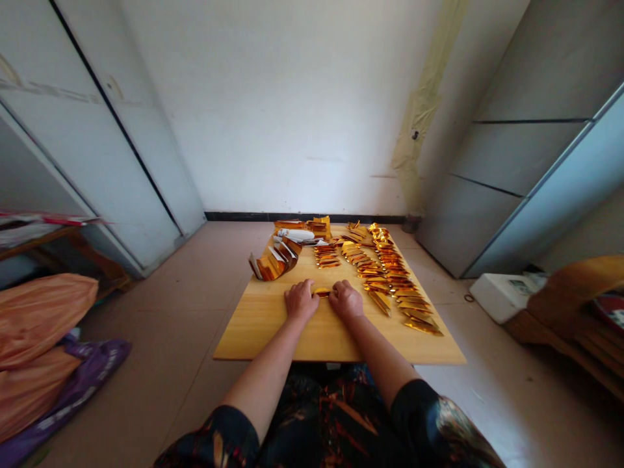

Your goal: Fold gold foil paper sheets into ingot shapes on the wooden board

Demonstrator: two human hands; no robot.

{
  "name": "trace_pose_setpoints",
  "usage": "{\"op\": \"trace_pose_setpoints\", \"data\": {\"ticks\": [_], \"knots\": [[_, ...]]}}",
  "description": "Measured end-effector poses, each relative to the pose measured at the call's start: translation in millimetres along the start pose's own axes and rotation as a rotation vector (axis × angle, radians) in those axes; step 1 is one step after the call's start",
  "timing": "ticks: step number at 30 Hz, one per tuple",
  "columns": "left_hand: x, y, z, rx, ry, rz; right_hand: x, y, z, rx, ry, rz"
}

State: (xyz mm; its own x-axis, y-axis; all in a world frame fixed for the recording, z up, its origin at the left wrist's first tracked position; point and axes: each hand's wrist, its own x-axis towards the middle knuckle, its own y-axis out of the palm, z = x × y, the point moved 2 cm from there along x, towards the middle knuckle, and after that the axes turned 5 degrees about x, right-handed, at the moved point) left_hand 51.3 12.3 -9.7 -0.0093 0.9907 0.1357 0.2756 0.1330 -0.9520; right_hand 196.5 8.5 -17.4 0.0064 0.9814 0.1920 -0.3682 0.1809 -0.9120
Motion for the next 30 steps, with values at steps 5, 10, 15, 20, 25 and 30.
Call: {"op": "trace_pose_setpoints", "data": {"ticks": [5, 10, 15, 20, 25, 30], "knots": [[0.3, 1.5, 1.5, -0.017, -0.007, -0.030, 0.0, 2.9, -1.4, 0.024, -0.010, -0.013], [0.4, 3.3, 3.0, -0.054, -0.013, -0.045, -0.9, 1.3, -1.6, 0.021, 0.007, -0.016], [-0.6, 1.4, 2.8, -0.083, -0.009, -0.053, -1.2, 1.6, -2.3, 0.005, 0.008, -0.023], [-0.9, -1.1, 2.0, -0.048, 0.006, -0.016, -1.7, 0.7, -1.1, -0.030, -0.009, 0.009], [-0.7, -0.8, 0.8, -0.003, 0.041, -0.018, -1.7, 0.3, -0.1, -0.048, -0.015, -0.005], [-1.5, -1.3, -1.7, 0.060, 0.061, -0.007, 0.5, 1.8, -0.4, -0.065, -0.024, 0.001]]}}
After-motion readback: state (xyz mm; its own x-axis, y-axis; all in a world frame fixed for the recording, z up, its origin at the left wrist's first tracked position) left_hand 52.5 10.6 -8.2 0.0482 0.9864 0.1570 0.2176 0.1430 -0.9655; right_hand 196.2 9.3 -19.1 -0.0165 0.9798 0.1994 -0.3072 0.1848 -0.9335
